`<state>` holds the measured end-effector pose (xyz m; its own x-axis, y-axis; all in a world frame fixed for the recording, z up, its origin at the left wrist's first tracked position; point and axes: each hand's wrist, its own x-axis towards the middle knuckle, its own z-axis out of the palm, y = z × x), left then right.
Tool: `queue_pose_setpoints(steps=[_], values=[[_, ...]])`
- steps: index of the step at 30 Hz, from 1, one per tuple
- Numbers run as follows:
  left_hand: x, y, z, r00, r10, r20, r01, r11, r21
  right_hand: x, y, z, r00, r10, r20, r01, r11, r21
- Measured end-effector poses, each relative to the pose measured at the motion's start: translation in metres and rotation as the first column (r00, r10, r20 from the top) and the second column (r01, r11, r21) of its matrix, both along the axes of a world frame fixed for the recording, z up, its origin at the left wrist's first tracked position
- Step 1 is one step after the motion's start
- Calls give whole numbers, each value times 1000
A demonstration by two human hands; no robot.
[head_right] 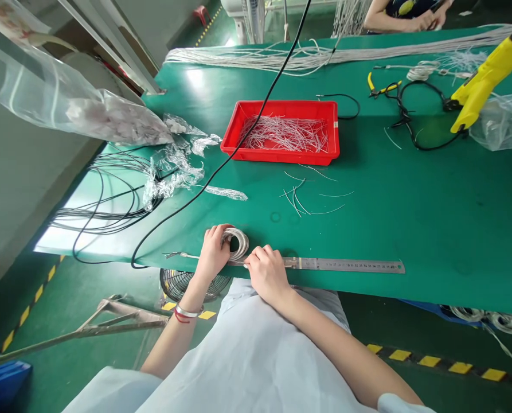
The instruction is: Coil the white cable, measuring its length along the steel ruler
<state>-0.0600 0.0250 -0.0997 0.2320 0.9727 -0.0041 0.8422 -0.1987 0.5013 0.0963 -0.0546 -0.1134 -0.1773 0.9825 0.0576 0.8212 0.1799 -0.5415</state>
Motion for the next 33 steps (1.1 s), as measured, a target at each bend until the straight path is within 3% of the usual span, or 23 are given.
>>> queue_pose_setpoints(steps=[14, 20, 26, 29, 33], values=[[3, -4, 8, 1000, 9, -24, -9, 999, 31, 2, 1, -4, 997, 45, 64, -47, 999, 23], [-4, 3, 13, 991, -137, 7, 137, 990, -28, 1, 1, -4, 997, 44, 64, -45, 999, 17], [-3, 6, 33, 977, -208, 42, 212, 967, -139, 3, 1, 0, 998, 46, 41, -45, 999, -12], [-5, 8, 46, 961, -215, 174, 255, 931, -260, 5, 3, 3, 999, 38, 23, -37, 999, -29], [-10, 14, 57, 904, -96, 416, 315, 808, -499, 7, 4, 5, 999, 34, -8, -35, 998, -51]])
